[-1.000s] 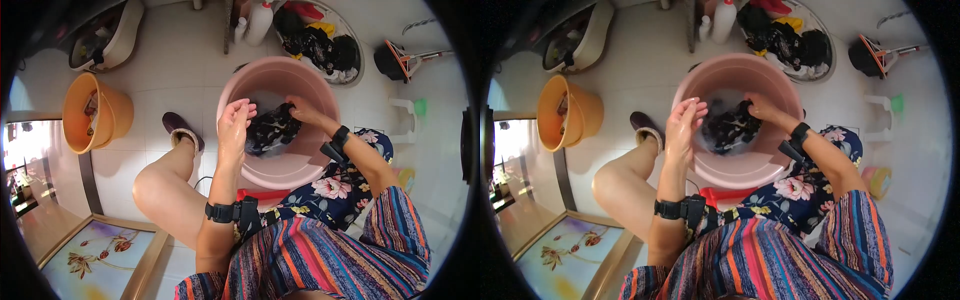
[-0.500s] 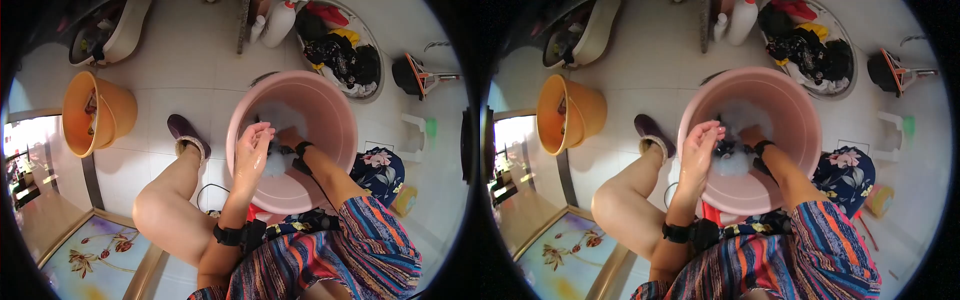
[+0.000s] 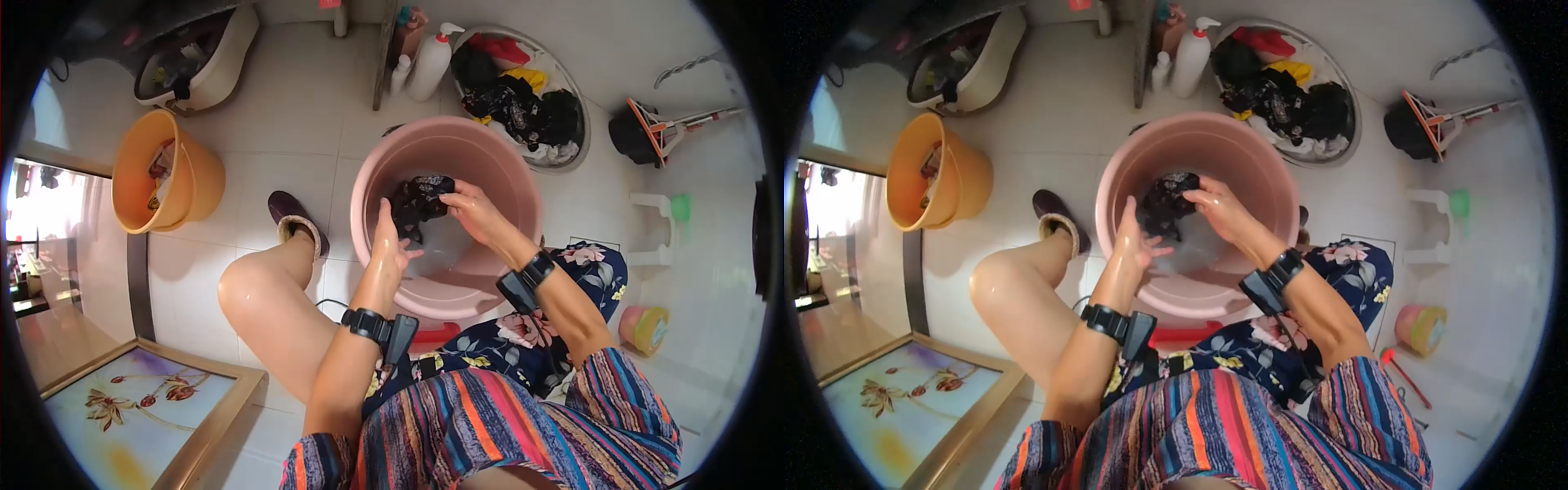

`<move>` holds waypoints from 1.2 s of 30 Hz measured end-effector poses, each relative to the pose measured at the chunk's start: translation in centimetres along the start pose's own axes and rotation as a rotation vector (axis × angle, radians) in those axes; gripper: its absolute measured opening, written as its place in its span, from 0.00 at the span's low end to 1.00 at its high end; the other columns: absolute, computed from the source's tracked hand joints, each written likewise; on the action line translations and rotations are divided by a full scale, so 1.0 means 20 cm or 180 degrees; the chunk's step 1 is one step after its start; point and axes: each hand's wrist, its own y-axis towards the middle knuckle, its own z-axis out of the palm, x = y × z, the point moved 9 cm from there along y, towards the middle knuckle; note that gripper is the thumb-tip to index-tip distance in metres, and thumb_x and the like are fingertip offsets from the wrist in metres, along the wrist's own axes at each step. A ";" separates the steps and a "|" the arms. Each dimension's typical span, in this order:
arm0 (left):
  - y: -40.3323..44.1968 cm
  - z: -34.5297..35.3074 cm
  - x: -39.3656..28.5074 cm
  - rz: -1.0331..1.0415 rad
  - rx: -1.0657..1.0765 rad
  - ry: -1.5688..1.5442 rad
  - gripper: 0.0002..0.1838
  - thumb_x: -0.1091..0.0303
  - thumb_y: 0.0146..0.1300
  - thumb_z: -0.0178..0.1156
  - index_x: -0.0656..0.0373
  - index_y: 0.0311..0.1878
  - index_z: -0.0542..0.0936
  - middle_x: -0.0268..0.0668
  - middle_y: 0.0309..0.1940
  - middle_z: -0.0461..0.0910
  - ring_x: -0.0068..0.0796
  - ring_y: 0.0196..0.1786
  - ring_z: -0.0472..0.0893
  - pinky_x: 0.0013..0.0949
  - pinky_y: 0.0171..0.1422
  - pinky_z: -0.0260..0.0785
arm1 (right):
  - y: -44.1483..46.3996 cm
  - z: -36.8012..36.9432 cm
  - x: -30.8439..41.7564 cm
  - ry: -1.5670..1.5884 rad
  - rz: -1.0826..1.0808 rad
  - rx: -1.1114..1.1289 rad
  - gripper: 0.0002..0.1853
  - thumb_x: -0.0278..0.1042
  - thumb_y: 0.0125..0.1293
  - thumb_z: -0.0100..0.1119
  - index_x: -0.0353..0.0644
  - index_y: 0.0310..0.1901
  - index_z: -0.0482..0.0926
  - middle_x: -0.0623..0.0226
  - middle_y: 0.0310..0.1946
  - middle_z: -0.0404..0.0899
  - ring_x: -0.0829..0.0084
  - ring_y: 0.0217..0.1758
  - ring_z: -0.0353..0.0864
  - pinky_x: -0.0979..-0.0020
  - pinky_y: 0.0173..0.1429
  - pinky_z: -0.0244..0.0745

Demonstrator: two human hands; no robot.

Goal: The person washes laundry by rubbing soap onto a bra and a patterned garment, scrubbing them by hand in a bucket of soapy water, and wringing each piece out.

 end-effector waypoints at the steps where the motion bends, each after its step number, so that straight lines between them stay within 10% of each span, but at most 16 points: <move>1: 0.00 0.02 0.04 -0.0276 0.0064 -0.0233 0.43 0.33 0.55 0.49 0.54 0.66 0.57 0.46 0.67 0.51 0.50 0.70 0.45 0.65 0.64 0.45 | -0.06 0.04 0.05 0.0089 -0.0042 0.0009 0.15 0.25 0.58 0.50 0.36 0.48 0.72 0.68 0.43 0.75 0.81 0.43 0.71 0.76 0.52 0.65; 8: 0.28 0.05 0.06 -0.0254 0.1558 -0.0155 0.38 0.31 0.51 0.50 0.51 0.57 0.69 0.43 0.52 0.72 0.45 0.57 0.69 0.60 0.63 0.51 | -0.44 0.42 0.40 -0.0014 -0.0399 0.0930 0.18 0.23 0.57 0.50 0.34 0.51 0.70 0.68 0.44 0.75 0.80 0.44 0.72 0.74 0.52 0.67; 10: 0.21 0.10 0.05 -0.0304 0.1566 -0.0176 0.28 0.43 0.58 0.53 0.54 0.53 0.72 0.42 0.49 0.75 0.41 0.53 0.74 0.56 0.59 0.61 | -0.47 0.39 0.43 0.0062 -0.0415 0.0807 0.15 0.23 0.59 0.51 0.37 0.49 0.71 0.69 0.43 0.75 0.80 0.42 0.73 0.75 0.49 0.70; 12: 0.03 0.15 0.02 -0.0354 0.1110 -0.0580 0.15 0.57 0.62 0.50 0.58 0.42 0.77 0.39 0.35 0.80 0.33 0.38 0.80 0.40 0.35 0.75 | -0.40 0.22 0.48 0.0462 -0.0602 0.0364 0.10 0.26 0.61 0.52 0.40 0.44 0.72 0.71 0.42 0.76 0.80 0.41 0.75 0.75 0.46 0.72; 16: -0.15 0.33 -0.03 -0.0277 0.2217 -0.0953 0.12 0.69 0.62 0.48 0.62 0.44 0.77 0.41 0.39 0.80 0.32 0.42 0.80 0.37 0.46 0.76 | -0.09 -0.26 0.41 0.0807 -0.0645 -0.0686 0.05 0.29 0.64 0.50 0.42 0.40 0.74 0.73 0.34 0.78 0.81 0.35 0.76 0.77 0.40 0.73; 22: -0.28 0.41 0.01 -0.0241 0.2400 -0.1120 0.15 0.65 0.66 0.44 0.61 0.49 0.74 0.41 0.45 0.78 0.33 0.45 0.80 0.38 0.52 0.74 | -0.02 -0.36 -0.26 0.0574 0.0007 -0.1224 0.17 0.47 0.63 0.51 0.42 0.44 0.75 0.69 0.38 0.78 0.73 0.40 0.77 0.69 0.45 0.74; 27: -0.37 0.46 0.02 -0.0201 0.2483 -0.0965 0.16 0.63 0.65 0.43 0.58 0.48 0.76 0.37 0.45 0.79 0.31 0.46 0.79 0.39 0.52 0.73 | -0.15 0.09 -0.12 0.2849 -0.0554 -0.0118 0.33 0.63 0.58 0.51 0.39 0.52 0.71 0.59 0.45 0.78 0.64 0.48 0.77 0.62 0.54 0.73; 34: -0.32 0.36 0.10 -0.0192 0.2297 -0.0539 0.22 0.50 0.67 0.42 0.56 0.51 0.74 0.35 0.46 0.78 0.30 0.47 0.78 0.37 0.53 0.72 | -0.04 -0.05 -0.01 0.2039 0.0290 -0.0213 0.27 0.55 0.56 0.59 0.37 0.45 0.75 0.61 0.37 0.80 0.67 0.37 0.82 0.68 0.45 0.78; 36: -0.26 0.30 0.13 0.0071 0.1933 0.0990 0.27 0.45 0.63 0.48 0.55 0.57 0.69 0.36 0.50 0.75 0.28 0.51 0.76 0.37 0.54 0.70 | -0.03 -0.09 0.00 0.1799 0.0375 -0.0383 0.23 0.51 0.56 0.62 0.38 0.41 0.77 0.66 0.32 0.81 0.71 0.32 0.81 0.71 0.39 0.78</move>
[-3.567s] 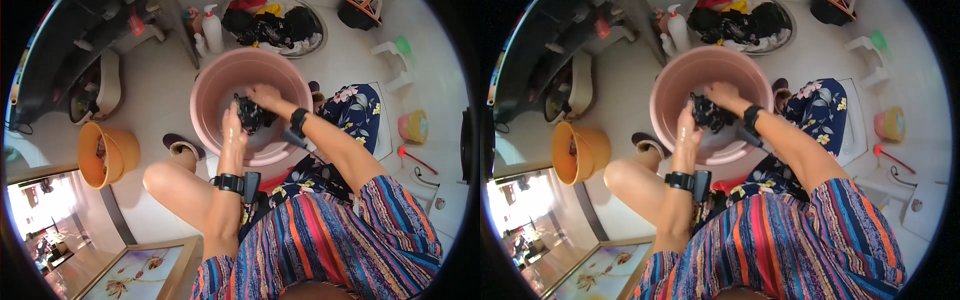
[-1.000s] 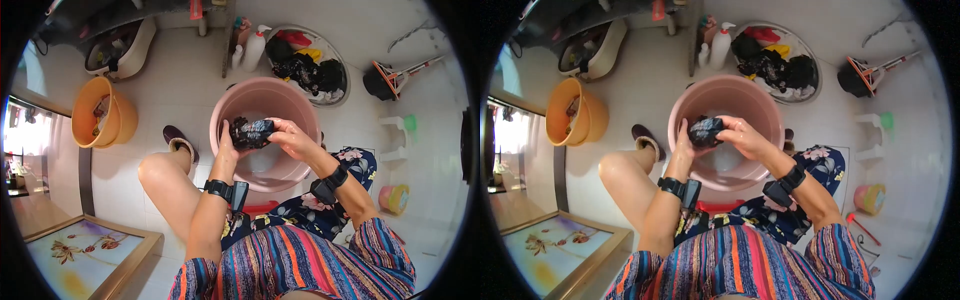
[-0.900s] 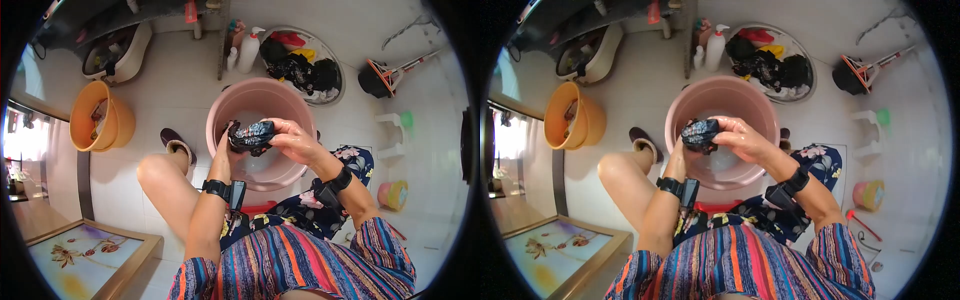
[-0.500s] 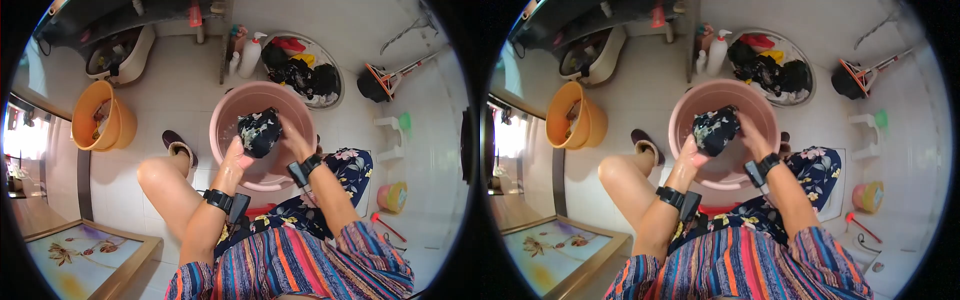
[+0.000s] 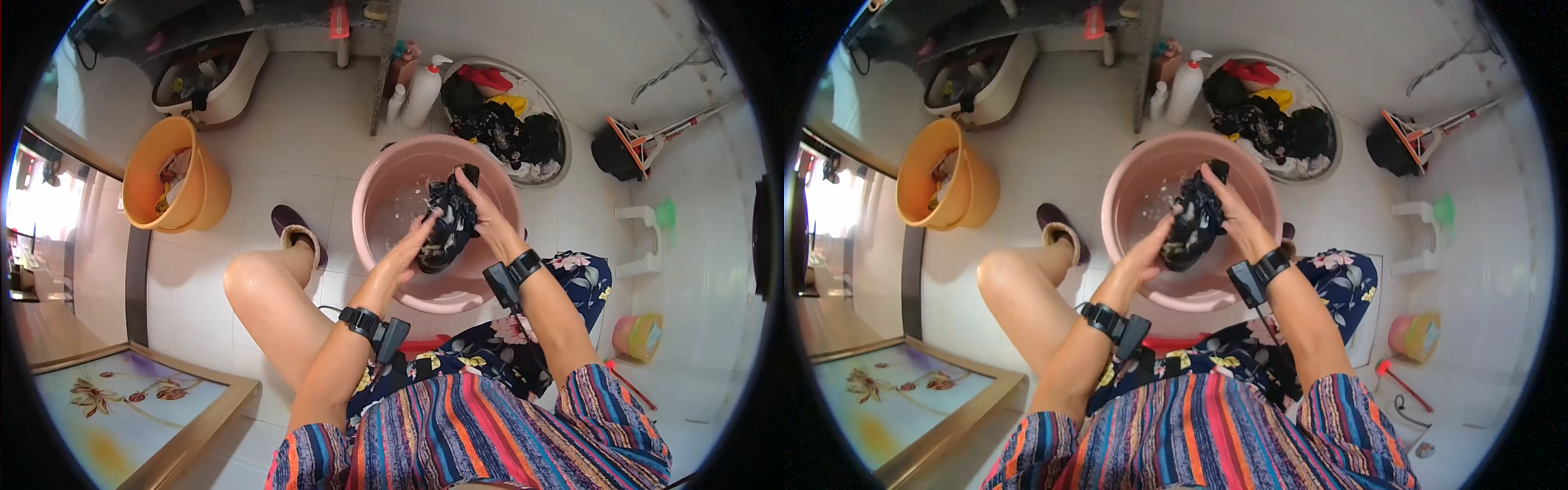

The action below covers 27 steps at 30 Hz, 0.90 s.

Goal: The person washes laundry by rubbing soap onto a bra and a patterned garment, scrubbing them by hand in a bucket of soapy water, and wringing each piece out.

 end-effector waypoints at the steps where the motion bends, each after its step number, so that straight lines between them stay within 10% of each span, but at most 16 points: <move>1: -0.03 0.03 -0.04 0.0095 -0.0082 0.0436 0.34 0.48 0.57 0.60 0.57 0.61 0.64 0.37 0.52 0.73 0.27 0.53 0.74 0.34 0.56 0.68 | 0.01 -0.01 0.05 -0.0845 -0.0180 -0.0229 0.22 0.51 0.56 0.62 0.38 0.39 0.77 0.68 0.31 0.80 0.73 0.31 0.81 0.73 0.37 0.77; 4: -0.05 0.14 -0.05 0.0154 0.0591 0.1094 0.38 0.53 0.50 0.67 0.60 0.61 0.62 0.37 0.52 0.71 0.27 0.53 0.73 0.32 0.56 0.67 | -0.05 0.06 0.13 -0.2341 -0.0524 -0.0573 0.22 0.53 0.57 0.60 0.37 0.34 0.78 0.67 0.28 0.79 0.77 0.28 0.78 0.73 0.33 0.72; 7: 0.05 0.09 -0.06 0.0656 0.0509 0.2083 0.43 0.57 0.43 0.71 0.64 0.61 0.62 0.39 0.49 0.73 0.29 0.51 0.74 0.31 0.55 0.66 | 0.02 0.08 0.16 -0.4901 -0.1071 -0.0679 0.28 0.56 0.56 0.56 0.30 0.31 0.77 0.46 0.28 0.78 0.55 0.36 0.80 0.62 0.43 0.71; 9: 0.01 -0.02 -0.10 0.0716 -0.0816 0.3707 0.52 0.54 0.34 0.70 0.65 0.63 0.57 0.47 0.43 0.77 0.41 0.46 0.77 0.36 0.51 0.69 | 0.02 0.03 0.08 -0.5250 -0.1091 -0.0840 0.27 0.55 0.56 0.55 0.30 0.32 0.77 0.44 0.30 0.78 0.51 0.39 0.79 0.60 0.44 0.70; 14: -0.07 -0.06 -0.06 0.0675 -0.1339 0.4651 0.53 0.51 0.32 0.66 0.65 0.63 0.56 0.53 0.37 0.77 0.52 0.40 0.78 0.40 0.47 0.70 | 0.09 -0.10 -0.05 -0.5541 -0.1030 -0.0914 0.25 0.51 0.56 0.55 0.31 0.39 0.76 0.41 0.36 0.77 0.45 0.42 0.76 0.57 0.46 0.70; 16: -0.07 -0.03 -0.06 0.0698 -0.0869 0.4170 0.47 0.55 0.36 0.67 0.65 0.61 0.61 0.48 0.38 0.78 0.42 0.40 0.79 0.36 0.45 0.71 | 0.12 -0.17 -0.05 -0.5005 -0.0929 -0.0662 0.23 0.50 0.58 0.55 0.33 0.41 0.76 0.50 0.37 0.79 0.55 0.42 0.78 0.62 0.45 0.72; 18: -0.05 -0.02 -0.06 0.0769 -0.0441 0.3215 0.40 0.58 0.40 0.67 0.64 0.58 0.65 0.44 0.38 0.79 0.37 0.40 0.80 0.34 0.44 0.72 | 0.03 -0.14 -0.14 -0.1501 0.0222 -0.0232 0.20 0.48 0.60 0.55 0.37 0.42 0.76 0.59 0.38 0.79 0.68 0.43 0.79 0.69 0.46 0.74; 22: -0.07 0.04 0.01 0.0204 0.0331 0.0684 0.22 0.65 0.50 0.65 0.61 0.48 0.73 0.35 0.38 0.78 0.25 0.39 0.79 0.27 0.43 0.72 | -0.05 -0.11 -0.08 -0.0718 -0.0120 -0.0078 0.19 0.48 0.62 0.53 0.41 0.44 0.75 0.65 0.37 0.79 0.73 0.37 0.79 0.69 0.45 0.77; 27: -0.16 0.18 0.08 -0.0445 0.0687 -0.1589 0.22 0.56 0.58 0.56 0.64 0.48 0.72 0.45 0.37 0.77 0.41 0.36 0.78 0.45 0.47 0.72 | 0.02 -0.28 -0.12 -0.0140 -0.0832 0.0411 0.25 0.58 0.64 0.44 0.43 0.44 0.74 0.61 0.39 0.79 0.64 0.44 0.79 0.64 0.49 0.76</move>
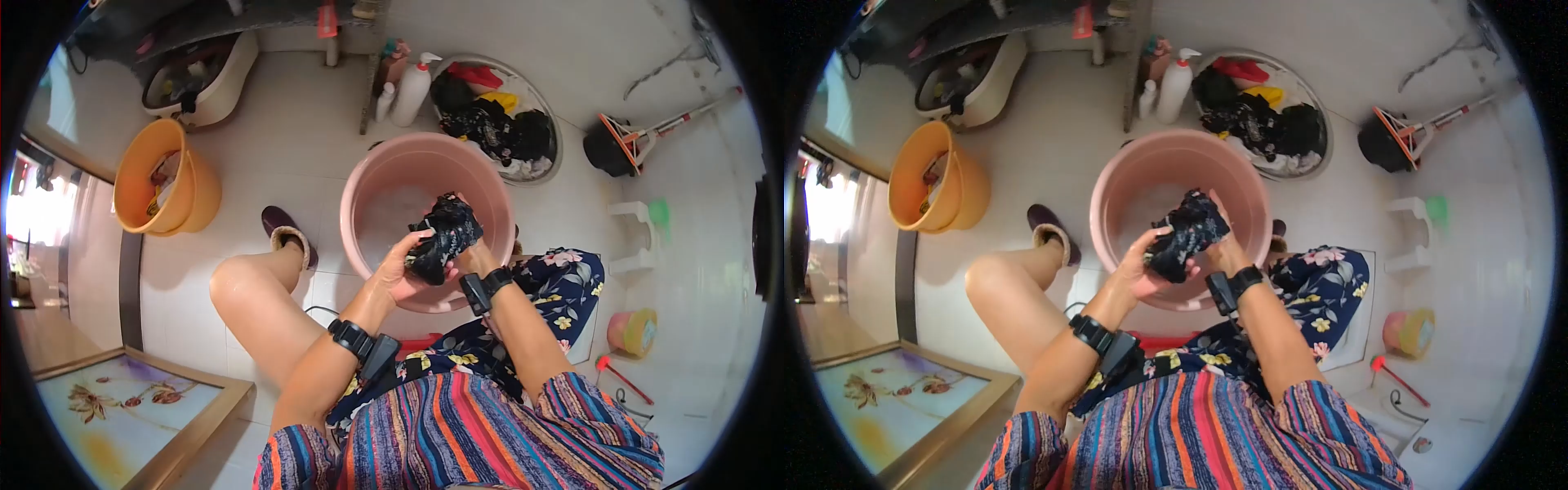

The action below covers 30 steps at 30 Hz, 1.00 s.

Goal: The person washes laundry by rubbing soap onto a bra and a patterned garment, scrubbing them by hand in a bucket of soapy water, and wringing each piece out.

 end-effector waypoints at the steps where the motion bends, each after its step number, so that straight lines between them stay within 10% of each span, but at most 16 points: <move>1: 0.00 0.03 0.02 -0.0035 0.0012 0.0016 0.22 0.56 0.58 0.56 0.64 0.48 0.72 0.45 0.37 0.77 0.41 0.36 0.78 0.45 0.47 0.72 | -0.04 0.09 0.01 0.0001 -0.0034 -0.0021 0.25 0.58 0.64 0.44 0.43 0.44 0.74 0.61 0.39 0.79 0.64 0.44 0.79 0.64 0.49 0.76; 7: 0.05 0.13 -0.06 0.0664 0.0441 -0.1111 0.27 0.45 0.61 0.44 0.58 0.52 0.71 0.46 0.44 0.74 0.39 0.42 0.76 0.42 0.46 0.73 | -0.14 0.48 0.16 0.0990 -0.0068 0.0772 0.33 0.63 0.60 0.47 0.51 0.62 0.62 0.54 0.55 0.69 0.58 0.56 0.71 0.56 0.58 0.69; 13: 0.06 0.17 -0.09 0.0421 0.0200 -0.0538 0.27 0.49 0.56 0.60 0.61 0.50 0.70 0.44 0.38 0.73 0.33 0.38 0.76 0.31 0.36 0.74 | -0.04 0.40 0.37 -0.1513 -0.0374 -0.0603 0.18 0.43 0.58 0.61 0.37 0.42 0.74 0.67 0.35 0.78 0.76 0.35 0.78 0.74 0.37 0.74; 17: 0.10 0.11 -0.14 0.0710 -0.0163 0.1620 0.27 0.56 0.51 0.67 0.63 0.48 0.70 0.41 0.37 0.74 0.33 0.36 0.77 0.32 0.36 0.73 | 0.09 0.32 0.35 -0.2677 0.0290 -0.0534 0.13 0.39 0.59 0.60 0.39 0.39 0.74 0.68 0.30 0.77 0.76 0.29 0.78 0.75 0.34 0.75; 19: 0.03 0.24 -0.31 0.3486 -0.0400 0.4686 0.37 0.58 0.44 0.69 0.68 0.54 0.64 0.43 0.40 0.74 0.39 0.37 0.77 0.38 0.41 0.72 | 0.12 0.33 0.27 -0.2925 0.0491 -0.0144 0.13 0.40 0.59 0.59 0.38 0.37 0.75 0.68 0.30 0.77 0.77 0.28 0.77 0.74 0.34 0.74; 23: 0.08 -0.07 -0.19 0.1473 -0.2093 0.5333 0.53 0.64 0.44 0.64 0.63 0.67 0.39 0.61 0.44 0.71 0.59 0.44 0.75 0.50 0.48 0.68 | 0.16 0.11 0.08 -0.4808 0.0520 -0.0264 0.22 0.49 0.56 0.57 0.34 0.37 0.78 0.50 0.33 0.79 0.59 0.38 0.79 0.62 0.44 0.70; 30: 0.03 -0.07 -0.27 0.2124 -0.2084 0.5845 0.50 0.68 0.42 0.62 0.56 0.68 0.44 0.59 0.44 0.68 0.59 0.42 0.75 0.50 0.44 0.71 | 0.10 0.17 0.02 -0.4251 0.0396 -0.0169 0.25 0.50 0.58 0.53 0.37 0.49 0.71 0.52 0.44 0.76 0.61 0.47 0.76 0.64 0.51 0.68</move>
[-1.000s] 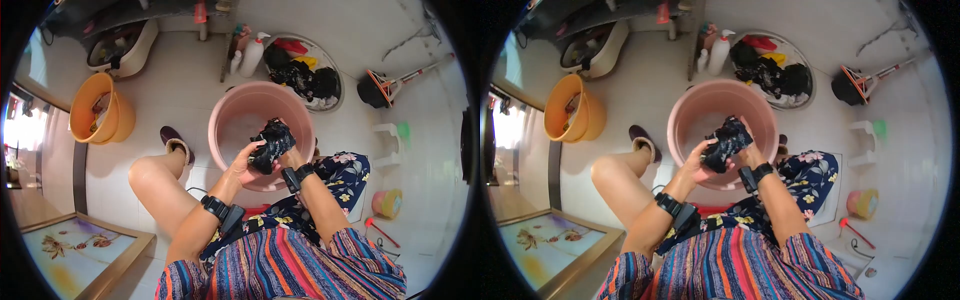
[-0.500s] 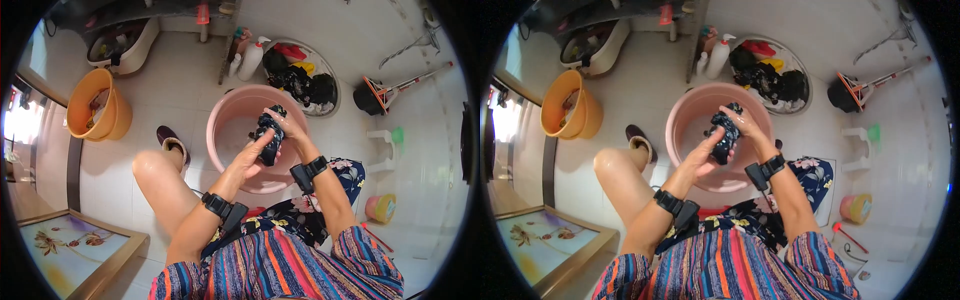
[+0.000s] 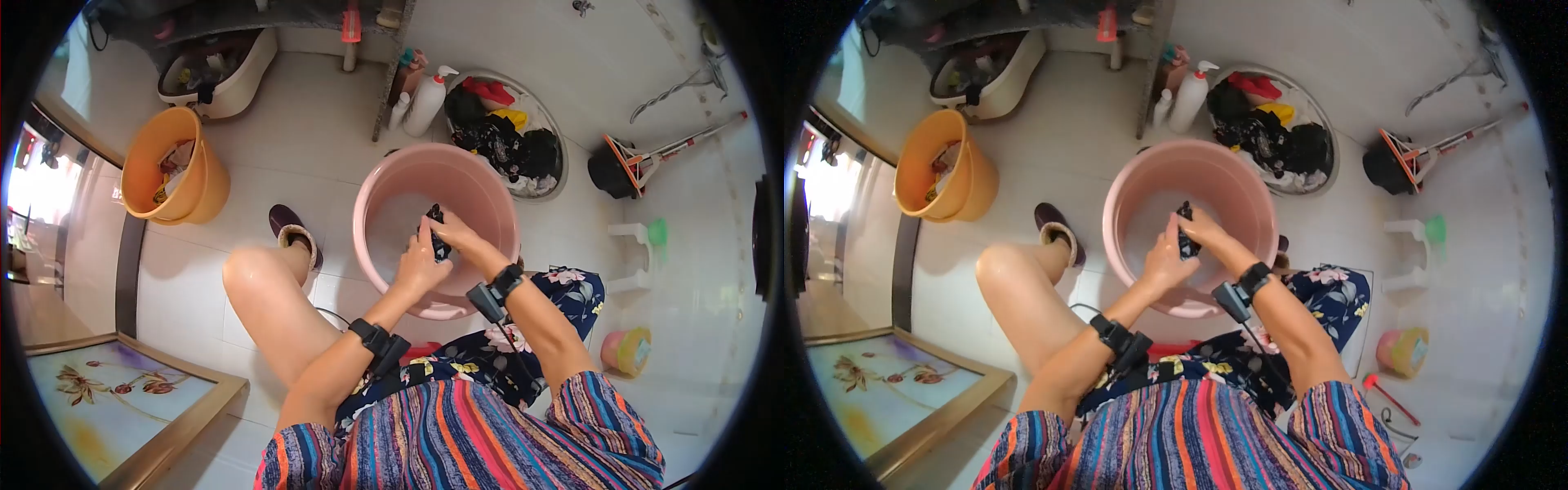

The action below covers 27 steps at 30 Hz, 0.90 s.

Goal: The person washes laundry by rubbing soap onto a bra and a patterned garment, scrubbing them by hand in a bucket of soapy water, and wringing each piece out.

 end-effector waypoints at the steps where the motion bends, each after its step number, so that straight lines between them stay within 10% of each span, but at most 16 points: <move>1: 0.01 -0.04 -0.01 0.0229 -0.0304 -0.0195 0.47 0.66 0.42 0.63 0.60 0.66 0.51 0.54 0.39 0.72 0.55 0.40 0.77 0.46 0.39 0.74 | -0.04 -0.03 0.07 -0.0002 -0.0014 -0.0003 0.25 0.50 0.58 0.53 0.37 0.49 0.71 0.52 0.44 0.76 0.61 0.47 0.76 0.64 0.51 0.68; 4: 0.00 -0.06 -0.05 -0.0894 0.0887 -0.2953 0.25 0.63 0.52 0.59 0.63 0.51 0.66 0.43 0.34 0.75 0.31 0.27 0.79 0.23 0.18 0.70 | -0.18 -0.01 0.25 0.1177 0.0487 0.0762 0.32 0.52 0.59 0.55 0.44 0.61 0.62 0.61 0.60 0.62 0.71 0.61 0.63 0.68 0.62 0.57; 7: -0.07 -0.04 -0.04 -0.1504 0.1457 -0.4232 0.23 0.63 0.55 0.57 0.63 0.51 0.66 0.46 0.36 0.76 0.30 0.23 0.77 0.23 0.18 0.69 | -0.16 -0.02 0.41 0.0984 -0.0514 0.0952 0.32 0.52 0.61 0.53 0.46 0.63 0.62 0.59 0.59 0.65 0.70 0.61 0.64 0.71 0.62 0.59; 11: -0.11 -0.13 -0.22 -0.1389 0.1854 -0.6041 0.24 0.59 0.58 0.52 0.64 0.55 0.66 0.54 0.42 0.74 0.28 0.25 0.74 0.19 0.19 0.65 | -0.19 0.08 0.45 0.2611 -0.0165 0.2105 0.28 0.55 0.66 0.40 0.46 0.61 0.66 0.54 0.57 0.68 0.66 0.61 0.67 0.73 0.61 0.64; 16: -0.12 -0.12 -0.39 -0.1734 0.2415 -0.7678 0.28 0.59 0.58 0.52 0.65 0.58 0.62 0.57 0.55 0.63 0.25 0.29 0.71 0.20 0.25 0.65 | -0.21 -0.05 0.51 0.4710 -0.1465 0.1377 0.28 0.62 0.63 0.40 0.51 0.56 0.72 0.53 0.59 0.66 0.48 0.63 0.61 0.48 0.62 0.61; 23: -0.06 -0.20 -0.51 -0.1721 0.1684 -0.8136 0.14 0.63 0.56 0.56 0.45 0.47 0.74 0.58 0.56 0.62 0.30 0.35 0.74 0.21 0.29 0.68 | -0.30 -0.14 0.62 0.4378 -0.1458 0.1140 0.28 0.59 0.54 0.59 0.46 0.49 0.74 0.52 0.56 0.67 0.44 0.60 0.63 0.48 0.60 0.65; 27: -0.03 -0.17 -0.54 -0.1590 0.1724 -0.7864 0.11 0.65 0.57 0.56 0.44 0.44 0.75 0.57 0.52 0.66 0.31 0.36 0.76 0.22 0.29 0.68 | -0.23 -0.26 0.41 0.4241 -0.0784 0.0262 0.16 0.43 0.55 0.60 0.41 0.40 0.75 0.56 0.43 0.75 0.60 0.50 0.74 0.62 0.54 0.72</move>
